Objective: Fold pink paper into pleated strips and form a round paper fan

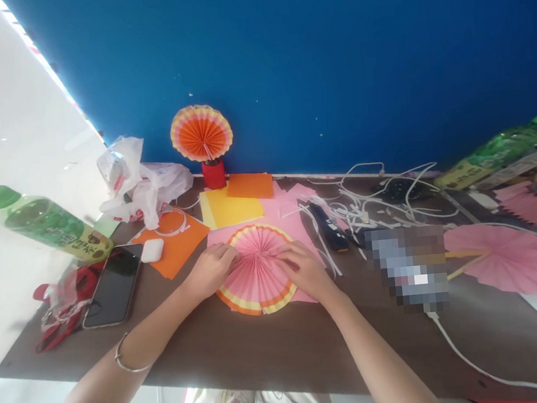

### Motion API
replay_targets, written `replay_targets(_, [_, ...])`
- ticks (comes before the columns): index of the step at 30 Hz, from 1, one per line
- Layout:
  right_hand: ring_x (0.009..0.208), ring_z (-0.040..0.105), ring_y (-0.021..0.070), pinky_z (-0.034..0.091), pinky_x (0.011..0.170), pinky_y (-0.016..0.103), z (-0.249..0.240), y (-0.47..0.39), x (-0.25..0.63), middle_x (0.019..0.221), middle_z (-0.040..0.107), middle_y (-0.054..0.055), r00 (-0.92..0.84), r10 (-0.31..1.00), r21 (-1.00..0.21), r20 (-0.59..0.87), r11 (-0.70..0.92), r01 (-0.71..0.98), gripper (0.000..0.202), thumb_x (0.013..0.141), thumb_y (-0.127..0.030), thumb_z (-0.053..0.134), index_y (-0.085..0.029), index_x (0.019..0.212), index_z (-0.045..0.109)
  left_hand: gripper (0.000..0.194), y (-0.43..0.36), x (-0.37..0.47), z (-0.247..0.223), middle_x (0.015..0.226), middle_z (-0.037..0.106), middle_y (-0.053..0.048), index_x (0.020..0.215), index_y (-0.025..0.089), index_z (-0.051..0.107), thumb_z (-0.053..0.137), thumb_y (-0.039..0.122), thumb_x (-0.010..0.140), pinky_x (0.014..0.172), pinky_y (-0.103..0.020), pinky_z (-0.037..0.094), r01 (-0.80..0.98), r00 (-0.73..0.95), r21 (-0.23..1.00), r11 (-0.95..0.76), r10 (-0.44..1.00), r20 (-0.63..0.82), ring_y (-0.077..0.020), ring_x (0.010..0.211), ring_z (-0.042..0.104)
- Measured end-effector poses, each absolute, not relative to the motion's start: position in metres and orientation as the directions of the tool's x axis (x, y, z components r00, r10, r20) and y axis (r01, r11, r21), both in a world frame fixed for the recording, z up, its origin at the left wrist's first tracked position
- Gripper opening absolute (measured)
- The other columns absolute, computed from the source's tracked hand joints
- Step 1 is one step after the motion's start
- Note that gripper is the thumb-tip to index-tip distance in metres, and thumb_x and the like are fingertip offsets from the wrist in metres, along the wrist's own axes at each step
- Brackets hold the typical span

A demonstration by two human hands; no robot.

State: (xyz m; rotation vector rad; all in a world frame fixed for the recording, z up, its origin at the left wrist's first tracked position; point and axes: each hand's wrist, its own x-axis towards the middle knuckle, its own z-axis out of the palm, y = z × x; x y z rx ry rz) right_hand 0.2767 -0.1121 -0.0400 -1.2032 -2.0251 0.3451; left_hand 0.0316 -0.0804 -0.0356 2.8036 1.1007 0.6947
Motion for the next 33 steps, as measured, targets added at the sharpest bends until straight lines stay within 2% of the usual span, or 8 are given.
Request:
replay_targets(3, [0.083,0.058,0.0177,0.049,0.077,0.037,-0.04,-0.112,0.276,0.083,0.064,0.004,-0.277,0.815,-0.523,0.509,0.549,0.652,0.012,0.084,-0.019,0.053,-0.022,0.079,0.063,0.018,-0.081,0.032,-0.032,0.076,0.06,-0.006,0.077,0.016,0.051,0.038,0.006,0.083,0.063,-0.027,0.04,0.62,0.649,0.17,-0.766,0.623,0.437,-0.0166,0.072,0.052])
replay_targets(10, [0.085,0.06,0.0195,0.045,0.081,0.039,-0.038,-0.117,0.276,0.084,0.066,0.004,-0.249,0.694,-0.349,0.676,0.598,0.721,0.012,0.083,-0.017,0.053,-0.024,0.084,0.063,0.017,-0.086,0.029,-0.022,0.092,0.067,-0.004,0.08,0.02,0.053,0.042,0.007,0.085,0.085,-0.037,0.036,0.622,0.612,0.007,-0.783,0.491,0.62,-0.0178,0.089,0.055])
replay_targets(20, [0.084,0.062,0.0203,0.043,0.078,0.038,-0.038,-0.132,0.278,0.082,0.068,0.003,-0.271,0.562,-0.129,0.782,0.571,0.811,0.02,0.079,-0.015,0.06,-0.028,0.094,0.062,0.019,-0.093,0.023,-0.019,0.093,0.07,0.002,0.07,0.021,0.048,0.047,0.009,0.085,0.079,-0.035,0.033,0.639,0.501,-0.024,-0.769,0.392,0.772,-0.0148,0.085,0.058])
replay_targets(23, [0.083,0.062,0.0199,0.043,0.078,0.038,-0.036,-0.131,0.278,0.083,0.068,0.003,-0.244,0.592,-0.187,0.768,0.571,0.799,0.018,0.081,-0.016,0.057,-0.029,0.094,0.063,0.014,-0.093,0.026,-0.018,0.09,0.069,-0.001,0.072,0.021,0.049,0.049,0.014,0.085,0.083,-0.037,0.037,0.629,0.422,0.146,-0.764,0.493,0.761,-0.016,0.088,0.058])
replay_targets(25, [0.083,0.062,0.0192,0.043,0.08,0.038,-0.034,-0.128,0.277,0.083,0.068,0.003,-0.213,0.611,-0.243,0.762,0.575,0.781,0.016,0.081,-0.017,0.056,-0.028,0.091,0.063,0.003,-0.09,0.028,-0.018,0.098,0.066,-0.007,0.083,0.02,0.051,0.052,0.023,0.084,0.085,-0.039,0.04,0.597,0.259,0.408,-0.691,0.647,0.717,-0.0182,0.095,0.057])
replay_targets(27, [0.082,0.062,0.0187,0.043,0.08,0.038,-0.032,-0.125,0.275,0.081,0.068,0.002,-0.185,0.615,-0.276,0.766,0.574,0.771,0.014,0.081,-0.017,0.056,-0.027,0.087,0.064,0.021,-0.084,0.03,-0.018,0.11,0.061,-0.013,0.101,0.017,0.05,0.049,0.031,0.085,0.084,-0.038,0.045,0.44,0.119,0.701,-0.561,0.81,0.574,-0.0193,0.099,0.057])
replay_targets(30, [0.076,0.062,0.0183,0.044,0.079,0.038,-0.027,-0.121,0.271,0.077,0.067,0.002,-0.169,0.62,-0.277,0.766,0.556,0.784,0.011,0.081,-0.017,0.056,-0.025,0.081,0.064,0.034,-0.078,0.032,-0.017,0.112,0.06,-0.014,0.113,0.014,0.05,0.035,0.035,0.091,0.083,-0.035,0.048,0.149,0.253,0.952,-0.269,0.941,0.227,-0.0182,0.097,0.06])
replay_targets(33, [0.074,0.061,0.0177,0.044,0.077,0.038,-0.025,-0.119,0.268,0.076,0.066,0.002,-0.184,0.625,-0.266,0.759,0.555,0.788,0.01,0.08,-0.015,0.057,-0.024,0.079,0.062,0.031,-0.077,0.033,-0.015,0.11,0.063,-0.011,0.105,0.015,0.059,0.046,0.036,0.086,0.088,-0.036,0.047,0.092,0.442,0.994,-0.054,0.897,0.008,-0.0213,0.102,0.059])
